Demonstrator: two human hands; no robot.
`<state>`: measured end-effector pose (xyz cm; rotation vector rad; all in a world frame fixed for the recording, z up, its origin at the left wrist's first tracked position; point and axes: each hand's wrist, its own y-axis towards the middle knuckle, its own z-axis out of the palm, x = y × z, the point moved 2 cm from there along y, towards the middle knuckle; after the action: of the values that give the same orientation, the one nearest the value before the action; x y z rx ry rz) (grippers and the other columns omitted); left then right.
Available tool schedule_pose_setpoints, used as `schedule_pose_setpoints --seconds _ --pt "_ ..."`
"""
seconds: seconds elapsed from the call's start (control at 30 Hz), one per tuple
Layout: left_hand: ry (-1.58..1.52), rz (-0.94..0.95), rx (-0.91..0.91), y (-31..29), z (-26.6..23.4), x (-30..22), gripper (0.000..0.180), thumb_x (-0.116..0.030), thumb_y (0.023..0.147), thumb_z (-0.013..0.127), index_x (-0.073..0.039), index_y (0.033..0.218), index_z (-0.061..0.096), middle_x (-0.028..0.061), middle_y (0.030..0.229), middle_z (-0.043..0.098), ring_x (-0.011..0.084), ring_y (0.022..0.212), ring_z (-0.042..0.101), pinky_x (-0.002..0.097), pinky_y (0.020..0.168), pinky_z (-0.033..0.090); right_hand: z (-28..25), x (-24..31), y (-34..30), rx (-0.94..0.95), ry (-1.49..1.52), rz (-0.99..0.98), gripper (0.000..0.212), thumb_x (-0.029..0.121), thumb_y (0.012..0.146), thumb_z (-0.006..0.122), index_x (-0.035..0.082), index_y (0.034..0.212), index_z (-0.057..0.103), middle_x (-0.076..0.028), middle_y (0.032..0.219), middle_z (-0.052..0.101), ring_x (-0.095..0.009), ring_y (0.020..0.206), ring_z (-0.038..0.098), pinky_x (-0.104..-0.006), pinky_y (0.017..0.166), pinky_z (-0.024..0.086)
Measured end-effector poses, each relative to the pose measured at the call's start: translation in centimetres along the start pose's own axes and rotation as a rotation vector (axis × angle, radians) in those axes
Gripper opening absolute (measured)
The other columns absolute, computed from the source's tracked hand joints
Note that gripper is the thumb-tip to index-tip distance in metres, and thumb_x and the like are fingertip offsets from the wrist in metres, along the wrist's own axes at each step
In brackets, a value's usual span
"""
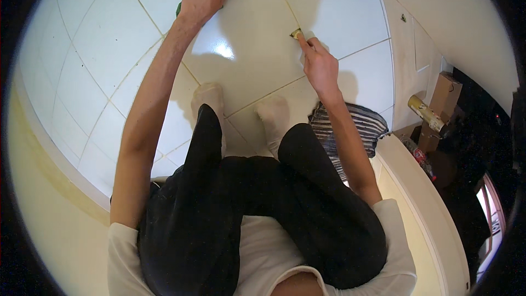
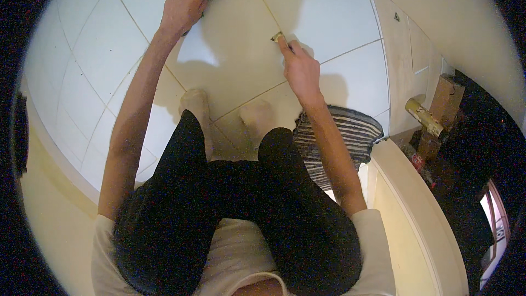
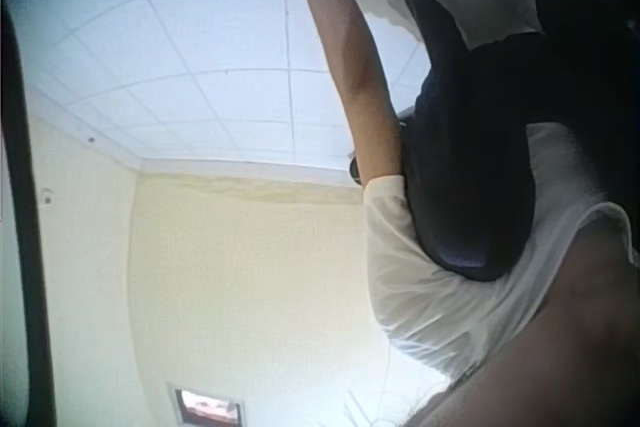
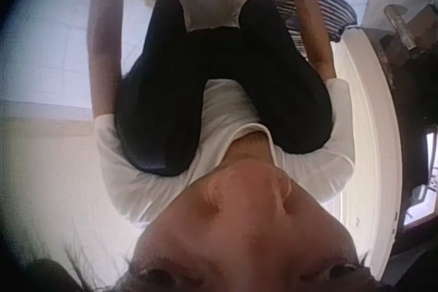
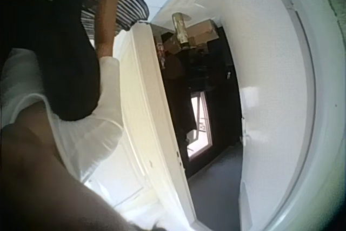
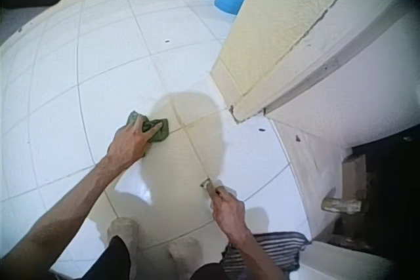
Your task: The person scrapes grout lines between floor tiles and wipes the area with a cloth.
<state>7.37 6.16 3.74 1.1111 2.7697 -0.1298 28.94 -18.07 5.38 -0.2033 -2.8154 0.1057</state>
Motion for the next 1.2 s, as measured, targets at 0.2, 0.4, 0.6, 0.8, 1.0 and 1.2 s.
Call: schedule_pose_setpoints --seconds 0.2,0.4,0.6,0.8,1.0,1.2 --pt "-0.014 -0.011 -0.015 -0.4 -0.4 0.0 0.069 -0.014 0.086 0.069 -0.035 0.148 0.048 0.0123 0.126 0.053 0.0291 0.107 0.063 0.0421 0.083 0.059 -1.4 1.1 1.3 0.177 -0.076 0.051 0.055 0.001 0.081 0.06 0.015 0.134 0.062 -0.01 0.1 0.065 -0.032 0.074 0.069 -0.0425 0.061 0.056" --pt "0.013 -0.085 0.181 0.2 -0.7 0.0 0.054 -0.017 0.091 0.067 -0.024 0.143 0.056 0.0186 0.127 0.051 0.03 0.106 0.062 0.0368 0.081 0.06 -1.7 1.1 2.4 0.233 -0.116 0.038 0.054 0.002 0.082 0.06 0.015 0.134 0.062 -0.011 0.101 0.067 -0.032 0.074 0.07 -0.0437 0.062 0.057" --pt "-0.011 -0.06 0.118 0.2 -0.8 -0.2 0.053 -0.015 0.09 0.067 -0.022 0.142 0.057 0.0199 0.131 0.051 0.0316 0.11 0.062 0.0403 0.086 0.059 -1.5 0.8 2.8 0.239 -0.156 0.006 0.054 0.002 0.081 0.062 0.016 0.133 0.062 -0.01 0.104 0.068 -0.032 0.073 0.07 -0.0437 0.061 0.057" --pt "-0.031 -0.062 0.074 0.1 -0.8 -0.1 0.054 -0.011 0.089 0.064 -0.02 0.141 0.057 0.0205 0.134 0.05 0.0346 0.11 0.062 0.0418 0.088 0.059 -1.6 0.7 2.8 0.224 -0.18 -0.008 0.052 0.003 0.083 0.06 0.018 0.133 0.063 -0.008 0.1 0.066 -0.03 0.071 0.069 -0.0425 0.06 0.056" --pt "-0.05 -0.065 0.076 0.1 -1.0 -0.5 0.053 -0.009 0.087 0.063 -0.018 0.139 0.059 0.02 0.131 0.052 0.0345 0.109 0.063 0.042 0.088 0.059 -2.1 0.9 3.0 0.246 -0.195 0.004 0.053 0.002 0.084 0.057 0.02 0.134 0.063 -0.007 0.094 0.063 -0.03 0.068 0.067 -0.0432 0.059 0.054" --pt "-0.065 -0.071 0.081 0.0 -0.8 -0.2 0.051 -0.009 0.087 0.063 -0.017 0.138 0.06 0.0201 0.13 0.053 0.0337 0.11 0.062 0.0418 0.089 0.059 -2.0 1.1 3.5 0.241 -0.202 -0.007 0.054 0.001 0.083 0.056 0.02 0.134 0.063 -0.008 0.096 0.064 -0.031 0.069 0.067 -0.043 0.059 0.054"
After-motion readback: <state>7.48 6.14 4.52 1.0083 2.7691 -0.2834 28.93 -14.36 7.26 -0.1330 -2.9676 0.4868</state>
